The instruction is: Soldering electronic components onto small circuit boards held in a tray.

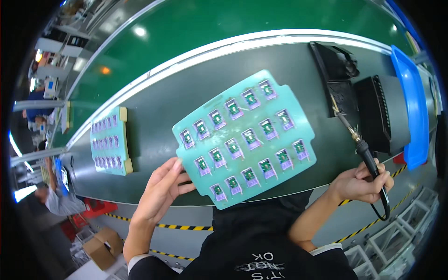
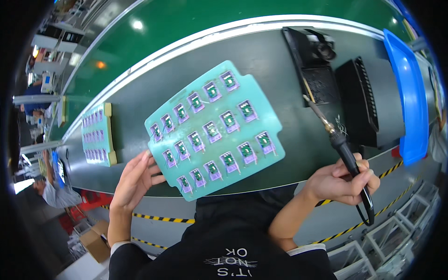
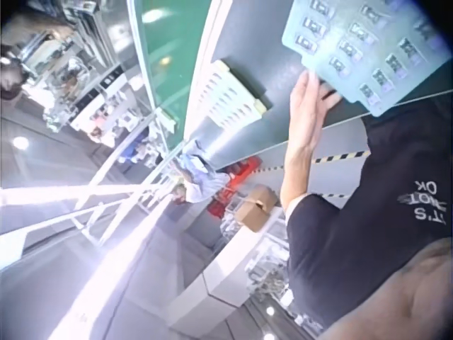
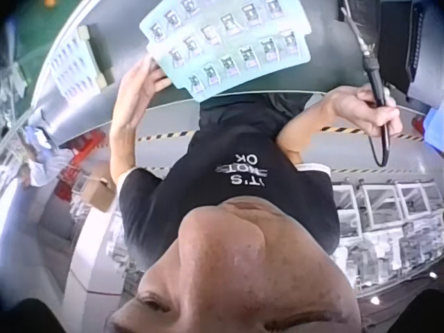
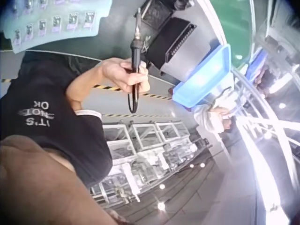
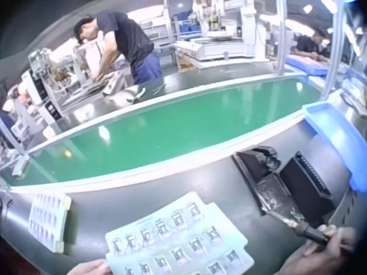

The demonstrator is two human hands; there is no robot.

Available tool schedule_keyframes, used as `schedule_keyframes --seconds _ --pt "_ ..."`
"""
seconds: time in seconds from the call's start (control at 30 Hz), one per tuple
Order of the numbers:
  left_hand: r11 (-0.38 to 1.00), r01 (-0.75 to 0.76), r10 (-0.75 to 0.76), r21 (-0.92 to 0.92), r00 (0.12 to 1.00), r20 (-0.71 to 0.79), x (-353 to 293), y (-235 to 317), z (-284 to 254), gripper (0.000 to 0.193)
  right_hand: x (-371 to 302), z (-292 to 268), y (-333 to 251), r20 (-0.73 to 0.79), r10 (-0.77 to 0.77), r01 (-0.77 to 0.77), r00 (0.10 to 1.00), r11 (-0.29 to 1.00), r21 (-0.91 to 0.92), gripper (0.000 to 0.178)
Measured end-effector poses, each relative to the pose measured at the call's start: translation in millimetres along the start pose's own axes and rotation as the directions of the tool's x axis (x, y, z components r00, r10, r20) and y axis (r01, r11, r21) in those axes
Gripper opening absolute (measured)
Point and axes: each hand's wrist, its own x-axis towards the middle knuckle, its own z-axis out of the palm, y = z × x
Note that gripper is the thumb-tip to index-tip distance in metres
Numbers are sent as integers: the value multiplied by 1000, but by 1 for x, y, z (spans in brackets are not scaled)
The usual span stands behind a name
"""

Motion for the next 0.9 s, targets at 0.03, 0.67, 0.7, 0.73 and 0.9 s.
schedule_keyframes --seconds 0.03,0.67,0.7,0.73,0.9 --pt "1000 0 -1 -21 1000 -22 0 -1 4 41 1 -2 2 -28 22 -21 999 999 27 17" --pt "964 -215 234 155 965 -119 53 38 14 38 7 -21 7 -151 197 -154 969 955 253 17" --pt "967 -230 240 110 967 -86 59 38 15 40 8 -24 7 -139 200 -158 970 951 265 17" --pt "965 -255 259 54 962 -86 68 37 20 41 10 -25 7 -133 198 -156 971 949 275 17" --pt "920 -384 376 -75 921 -102 75 41 29 42 15 -38 -8 -148 176 -126 973 946 299 18"
